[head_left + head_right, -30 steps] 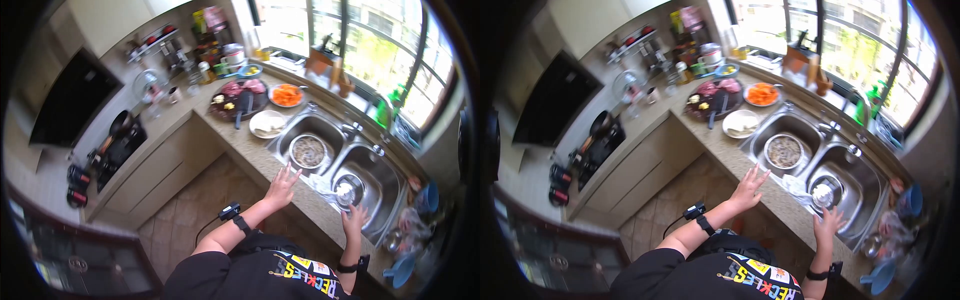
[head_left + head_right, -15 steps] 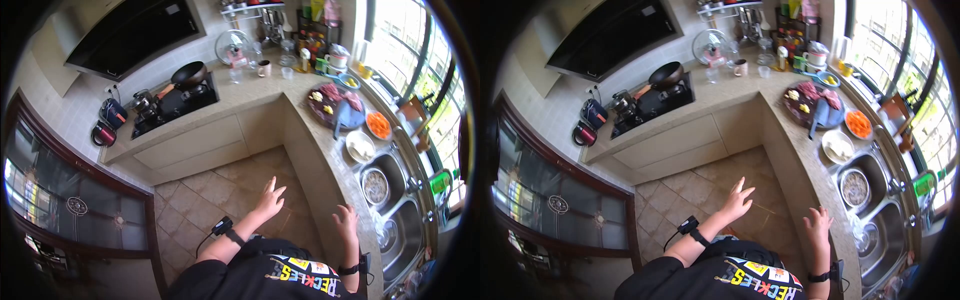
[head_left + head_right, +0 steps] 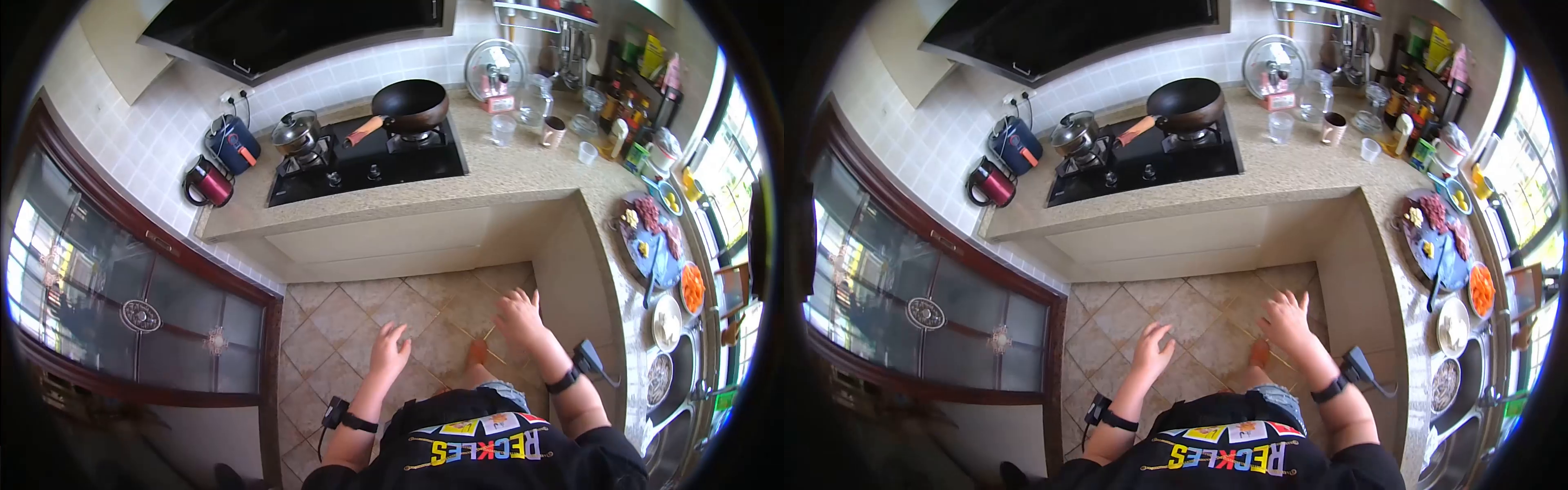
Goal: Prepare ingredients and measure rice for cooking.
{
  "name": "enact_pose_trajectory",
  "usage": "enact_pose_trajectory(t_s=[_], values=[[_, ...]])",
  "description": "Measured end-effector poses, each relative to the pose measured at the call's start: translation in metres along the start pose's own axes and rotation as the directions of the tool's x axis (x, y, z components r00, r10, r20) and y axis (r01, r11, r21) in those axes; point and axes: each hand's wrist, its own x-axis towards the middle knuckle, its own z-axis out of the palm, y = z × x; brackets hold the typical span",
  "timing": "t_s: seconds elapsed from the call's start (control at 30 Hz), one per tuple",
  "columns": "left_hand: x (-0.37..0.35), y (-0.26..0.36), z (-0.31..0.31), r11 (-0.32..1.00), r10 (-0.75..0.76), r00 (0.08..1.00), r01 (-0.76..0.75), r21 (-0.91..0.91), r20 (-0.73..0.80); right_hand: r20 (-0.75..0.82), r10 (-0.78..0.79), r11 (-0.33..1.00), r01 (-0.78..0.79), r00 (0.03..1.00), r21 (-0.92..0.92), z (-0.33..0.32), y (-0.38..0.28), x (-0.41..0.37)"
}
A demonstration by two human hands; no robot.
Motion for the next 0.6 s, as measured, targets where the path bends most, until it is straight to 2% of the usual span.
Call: enact_pose_trajectory(t_s=[0.03,0.1,0.13,0.17,0.27,0.37,0.43,0.6], values=[[0.003,-0.011,-0.006,0.999,-0.039,0.999,0.039,-0.002,0.004,-0.002,-0.042,0.994,0.041,0.999,-0.106,-0.002,-0.011,0.03],[0.011,-0.033,-0.01,0.995,-0.094,0.995,0.094,-0.016,-0.024,0.064,-0.044,0.991,0.052,0.997,-0.127,-0.013,-0.04,0.093],[0.019,-0.04,-0.015,0.994,-0.105,0.994,0.105,-0.011,-0.036,0.028,-0.061,0.986,0.064,0.998,-0.151,-0.003,-0.045,0.128],[0.026,-0.048,-0.016,0.991,-0.132,0.989,0.131,-0.015,-0.07,-0.02,-0.083,0.987,0.079,0.996,-0.141,0.009,-0.052,0.161],[0.057,-0.068,-0.025,0.977,-0.212,0.964,0.212,-0.02,-0.16,-0.009,-0.144,0.983,0.142,0.99,-0.114,0.032,-0.076,0.268],[0.09,-0.078,-0.038,0.964,-0.264,0.943,0.258,-0.057,-0.203,-0.063,-0.126,0.989,0.121,0.99,-0.081,0.047,-0.103,0.358],[0.113,-0.079,-0.043,0.96,-0.279,0.939,0.266,-0.091,-0.201,-0.225,-0.119,0.985,0.086,0.967,-0.15,0.051,-0.123,0.402],[0.152,-0.084,-0.062,0.963,-0.269,0.933,0.263,-0.06,-0.24,-0.139,-0.013,0.991,-0.006,0.99,-0.136,0.077,-0.156,0.487]])
